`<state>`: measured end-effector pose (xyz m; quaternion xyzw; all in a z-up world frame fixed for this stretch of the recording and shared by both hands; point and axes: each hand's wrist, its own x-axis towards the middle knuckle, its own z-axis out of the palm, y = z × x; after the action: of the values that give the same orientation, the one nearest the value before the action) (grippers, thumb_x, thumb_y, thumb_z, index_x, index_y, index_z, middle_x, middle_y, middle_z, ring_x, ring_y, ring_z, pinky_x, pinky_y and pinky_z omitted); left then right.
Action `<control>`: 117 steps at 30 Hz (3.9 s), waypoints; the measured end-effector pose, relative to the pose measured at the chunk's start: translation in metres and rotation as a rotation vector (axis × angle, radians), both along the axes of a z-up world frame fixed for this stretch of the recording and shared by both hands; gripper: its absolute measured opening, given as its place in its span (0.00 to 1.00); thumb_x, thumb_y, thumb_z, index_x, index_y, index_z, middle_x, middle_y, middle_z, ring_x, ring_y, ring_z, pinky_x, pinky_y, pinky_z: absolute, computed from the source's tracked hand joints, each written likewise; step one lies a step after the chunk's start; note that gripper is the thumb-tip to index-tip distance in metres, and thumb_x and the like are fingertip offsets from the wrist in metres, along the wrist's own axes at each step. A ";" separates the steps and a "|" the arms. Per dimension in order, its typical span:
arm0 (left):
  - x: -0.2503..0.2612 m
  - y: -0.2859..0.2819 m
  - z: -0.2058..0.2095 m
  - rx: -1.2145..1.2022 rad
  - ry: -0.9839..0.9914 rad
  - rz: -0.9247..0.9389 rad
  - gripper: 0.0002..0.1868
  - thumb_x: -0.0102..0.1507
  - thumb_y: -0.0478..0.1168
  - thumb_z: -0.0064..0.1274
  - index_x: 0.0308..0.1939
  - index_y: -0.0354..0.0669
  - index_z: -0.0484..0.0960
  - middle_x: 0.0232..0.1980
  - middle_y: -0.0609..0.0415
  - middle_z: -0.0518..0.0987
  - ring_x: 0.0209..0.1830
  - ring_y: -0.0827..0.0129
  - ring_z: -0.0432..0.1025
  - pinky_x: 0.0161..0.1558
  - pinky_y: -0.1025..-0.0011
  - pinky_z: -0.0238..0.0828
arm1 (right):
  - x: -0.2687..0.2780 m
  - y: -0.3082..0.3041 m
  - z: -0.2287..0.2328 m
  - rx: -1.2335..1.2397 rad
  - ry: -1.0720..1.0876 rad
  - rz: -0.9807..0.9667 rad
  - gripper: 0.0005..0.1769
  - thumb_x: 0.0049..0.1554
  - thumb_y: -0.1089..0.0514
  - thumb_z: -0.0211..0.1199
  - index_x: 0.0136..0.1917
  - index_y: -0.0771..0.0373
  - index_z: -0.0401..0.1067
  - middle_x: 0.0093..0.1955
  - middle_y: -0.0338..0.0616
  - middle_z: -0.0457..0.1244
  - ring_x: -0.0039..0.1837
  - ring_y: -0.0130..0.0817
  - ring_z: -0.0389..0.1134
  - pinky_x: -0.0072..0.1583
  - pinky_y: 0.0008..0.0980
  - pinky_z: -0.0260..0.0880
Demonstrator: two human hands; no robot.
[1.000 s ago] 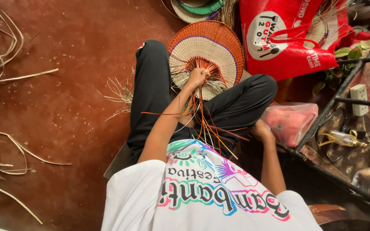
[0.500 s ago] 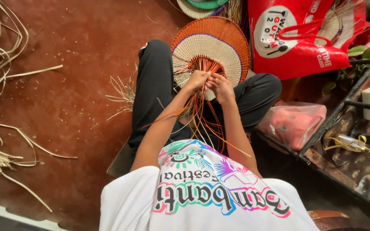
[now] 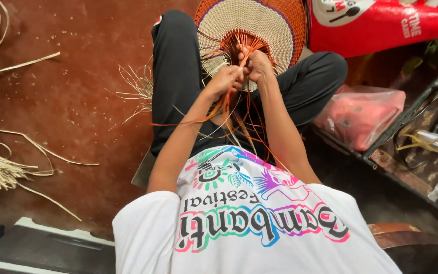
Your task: A person is sitting on the floor and weaving a traditional fan from dried plant fibers.
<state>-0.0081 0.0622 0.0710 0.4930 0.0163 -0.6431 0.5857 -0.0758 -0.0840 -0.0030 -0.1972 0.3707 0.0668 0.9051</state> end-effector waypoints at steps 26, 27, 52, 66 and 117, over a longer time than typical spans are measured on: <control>0.023 -0.009 0.053 0.169 -0.008 -0.369 0.39 0.47 0.65 0.37 0.38 0.29 0.73 0.37 0.42 0.75 0.33 0.64 0.73 0.36 0.75 0.71 | -0.004 0.025 0.049 -0.441 0.265 -0.169 0.08 0.50 0.54 0.59 0.36 0.60 0.72 0.21 0.31 0.52 0.21 0.17 0.42 0.24 0.19 0.35; 0.024 -0.012 0.052 0.167 -0.011 -0.368 0.39 0.47 0.65 0.37 0.38 0.29 0.73 0.37 0.42 0.75 0.33 0.64 0.73 0.36 0.75 0.71 | -0.003 0.025 0.050 -0.443 0.262 -0.169 0.08 0.50 0.54 0.59 0.36 0.60 0.72 0.21 0.31 0.52 0.21 0.17 0.42 0.24 0.19 0.35; 0.056 0.156 0.124 0.368 -0.587 -0.846 0.14 0.60 0.39 0.36 0.26 0.36 0.76 0.15 0.54 0.68 0.14 0.71 0.61 0.21 0.74 0.59 | 0.000 0.030 0.060 -0.568 0.327 -0.075 0.13 0.48 0.54 0.62 0.27 0.59 0.64 0.18 0.35 0.55 0.17 0.19 0.46 0.21 0.19 0.39; 0.084 0.101 0.227 0.293 -1.784 -0.373 0.22 0.57 0.36 0.55 0.51 0.27 0.71 0.49 0.39 0.73 0.46 0.51 0.67 0.46 0.63 0.62 | 0.001 0.033 0.058 -0.589 0.365 -0.084 0.14 0.47 0.54 0.63 0.25 0.58 0.64 0.17 0.34 0.55 0.17 0.19 0.45 0.21 0.19 0.38; -0.005 -0.041 -0.054 0.305 -0.427 0.197 0.16 0.51 0.46 0.56 0.13 0.43 0.73 0.13 0.64 0.61 0.13 0.81 0.54 0.20 0.81 0.50 | -0.027 -0.058 0.021 -1.793 0.629 0.986 0.29 0.41 0.37 0.72 0.24 0.65 0.69 0.26 0.46 0.62 0.28 0.42 0.64 0.35 0.40 0.65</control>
<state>-0.0127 0.0211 0.0167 0.6957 0.0370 -0.4548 0.5548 -0.1031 -0.1423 0.0177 -0.8922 0.3808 0.1762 0.1669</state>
